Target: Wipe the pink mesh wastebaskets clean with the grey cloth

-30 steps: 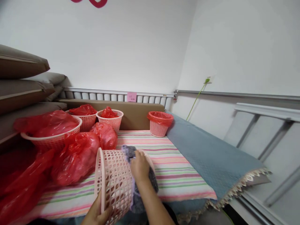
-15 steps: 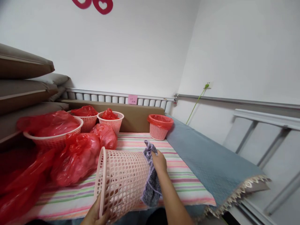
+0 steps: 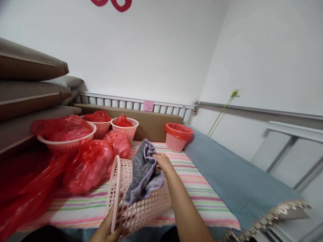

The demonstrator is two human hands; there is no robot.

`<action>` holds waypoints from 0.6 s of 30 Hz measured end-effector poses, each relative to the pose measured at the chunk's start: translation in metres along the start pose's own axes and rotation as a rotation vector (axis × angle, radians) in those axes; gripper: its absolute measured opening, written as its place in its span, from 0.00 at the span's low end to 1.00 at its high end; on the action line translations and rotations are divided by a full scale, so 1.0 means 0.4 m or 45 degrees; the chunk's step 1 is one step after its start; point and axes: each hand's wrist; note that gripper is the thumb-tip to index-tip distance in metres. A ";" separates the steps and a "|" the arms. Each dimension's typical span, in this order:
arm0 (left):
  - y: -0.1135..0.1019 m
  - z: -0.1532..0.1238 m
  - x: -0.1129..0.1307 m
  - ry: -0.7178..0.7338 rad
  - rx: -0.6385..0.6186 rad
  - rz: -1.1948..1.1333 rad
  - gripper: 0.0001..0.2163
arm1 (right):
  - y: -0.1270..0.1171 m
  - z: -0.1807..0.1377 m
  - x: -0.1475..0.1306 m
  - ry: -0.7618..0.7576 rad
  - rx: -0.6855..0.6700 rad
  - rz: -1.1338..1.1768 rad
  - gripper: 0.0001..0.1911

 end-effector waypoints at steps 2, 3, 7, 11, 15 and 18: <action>-0.006 -0.002 0.008 -0.005 -0.033 0.044 0.35 | -0.001 0.007 0.040 0.017 0.087 -0.086 0.30; -0.010 -0.002 0.008 -0.009 -0.041 0.077 0.34 | -0.004 0.004 0.050 0.008 0.121 -0.114 0.31; -0.018 0.002 -0.009 0.015 -0.016 0.136 0.35 | 0.004 -0.020 0.034 -0.283 0.098 -0.344 0.27; -0.012 0.001 -0.011 -0.032 0.015 0.143 0.34 | 0.070 -0.017 0.028 -0.382 -0.074 -0.713 0.30; -0.008 -0.006 -0.016 -0.038 0.048 0.057 0.36 | 0.125 0.003 0.062 -0.227 -0.107 -0.912 0.29; -0.006 -0.004 -0.005 -0.061 0.025 0.003 0.40 | 0.132 0.001 0.074 -0.245 -0.030 -0.938 0.22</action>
Point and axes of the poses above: each hand's wrist, its own z-axis towards the middle knuckle, its own y-axis out of the palm, x = y × z, and after that the axes turned 12 degrees about -x, right-handed
